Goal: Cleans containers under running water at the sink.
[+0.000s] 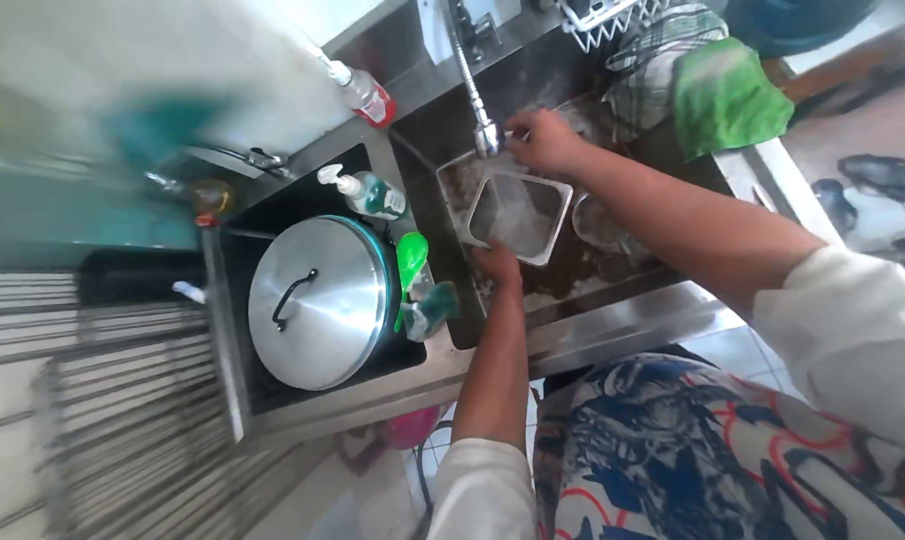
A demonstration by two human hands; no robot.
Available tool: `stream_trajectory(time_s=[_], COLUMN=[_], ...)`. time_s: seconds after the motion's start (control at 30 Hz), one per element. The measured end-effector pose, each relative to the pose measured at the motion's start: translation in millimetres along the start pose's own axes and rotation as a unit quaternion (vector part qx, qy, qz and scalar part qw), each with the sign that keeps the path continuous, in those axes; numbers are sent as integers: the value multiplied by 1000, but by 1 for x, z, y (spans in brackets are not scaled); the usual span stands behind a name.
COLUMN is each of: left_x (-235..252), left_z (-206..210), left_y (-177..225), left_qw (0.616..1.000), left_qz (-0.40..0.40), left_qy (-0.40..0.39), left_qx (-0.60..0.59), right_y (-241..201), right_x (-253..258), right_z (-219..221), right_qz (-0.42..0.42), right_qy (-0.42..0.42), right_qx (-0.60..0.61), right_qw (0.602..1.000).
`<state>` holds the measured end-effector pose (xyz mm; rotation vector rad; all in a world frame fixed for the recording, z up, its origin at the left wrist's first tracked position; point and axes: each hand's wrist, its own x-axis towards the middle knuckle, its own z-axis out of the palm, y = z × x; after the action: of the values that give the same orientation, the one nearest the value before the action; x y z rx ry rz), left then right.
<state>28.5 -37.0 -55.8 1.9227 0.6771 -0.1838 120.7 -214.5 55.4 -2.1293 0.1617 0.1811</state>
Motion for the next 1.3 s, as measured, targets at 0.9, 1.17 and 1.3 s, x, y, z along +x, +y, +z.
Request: stream_trajectory(time_s=[0.9, 1.17, 1.3], left_x=[-3, -6, -5], left_z=[-24, -29, -31], left_y=[36, 18, 6], left_qw=[951, 874, 827], left_qz=[-236, -358, -419], left_qy=[-95, -102, -107], left_qx=[-178, -312, -358], right_y=[32, 11, -13], right_x=[87, 185, 209], right_z=[-9, -20, -29], right_qz=[171, 192, 145], right_qy=[2, 124, 149], right_qx=[114, 214, 89], right_qw=[979, 950, 974])
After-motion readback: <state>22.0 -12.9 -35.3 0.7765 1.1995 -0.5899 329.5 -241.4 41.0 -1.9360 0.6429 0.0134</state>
